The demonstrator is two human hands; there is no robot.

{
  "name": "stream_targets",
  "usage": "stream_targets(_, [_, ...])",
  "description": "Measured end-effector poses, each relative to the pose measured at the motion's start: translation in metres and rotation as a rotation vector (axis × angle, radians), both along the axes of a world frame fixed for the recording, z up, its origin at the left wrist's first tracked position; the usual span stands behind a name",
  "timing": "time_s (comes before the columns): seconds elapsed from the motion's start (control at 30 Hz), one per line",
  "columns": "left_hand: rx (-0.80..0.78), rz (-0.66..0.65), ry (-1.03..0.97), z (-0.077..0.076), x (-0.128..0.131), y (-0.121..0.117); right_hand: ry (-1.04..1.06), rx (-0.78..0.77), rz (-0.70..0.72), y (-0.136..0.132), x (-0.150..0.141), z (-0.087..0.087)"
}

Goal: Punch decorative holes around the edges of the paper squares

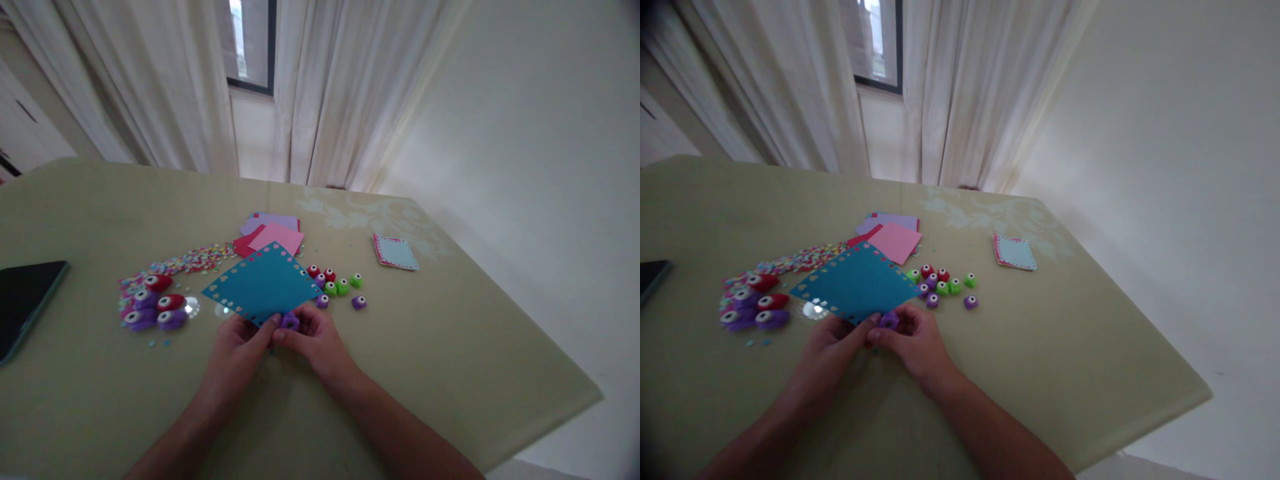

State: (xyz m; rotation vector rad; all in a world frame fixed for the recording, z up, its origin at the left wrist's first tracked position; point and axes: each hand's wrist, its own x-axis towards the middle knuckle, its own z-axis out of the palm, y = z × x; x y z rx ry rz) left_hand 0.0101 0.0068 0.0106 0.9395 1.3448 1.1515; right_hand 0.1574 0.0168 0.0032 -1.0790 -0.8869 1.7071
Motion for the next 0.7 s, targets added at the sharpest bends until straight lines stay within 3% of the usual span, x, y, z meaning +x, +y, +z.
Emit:
stream_targets(0.53, [-0.007, 0.020, 0.012, -0.0051, -0.0007, 0.0016, -0.042, 0.020, 0.014, -0.0005, 0.0007, -0.0037])
stream_targets(0.7, [-0.016, -0.003, -0.027, -0.0005, -0.0002, 0.0011, -0.035, 0.028, 0.021, -0.0004, 0.0004, -0.0019])
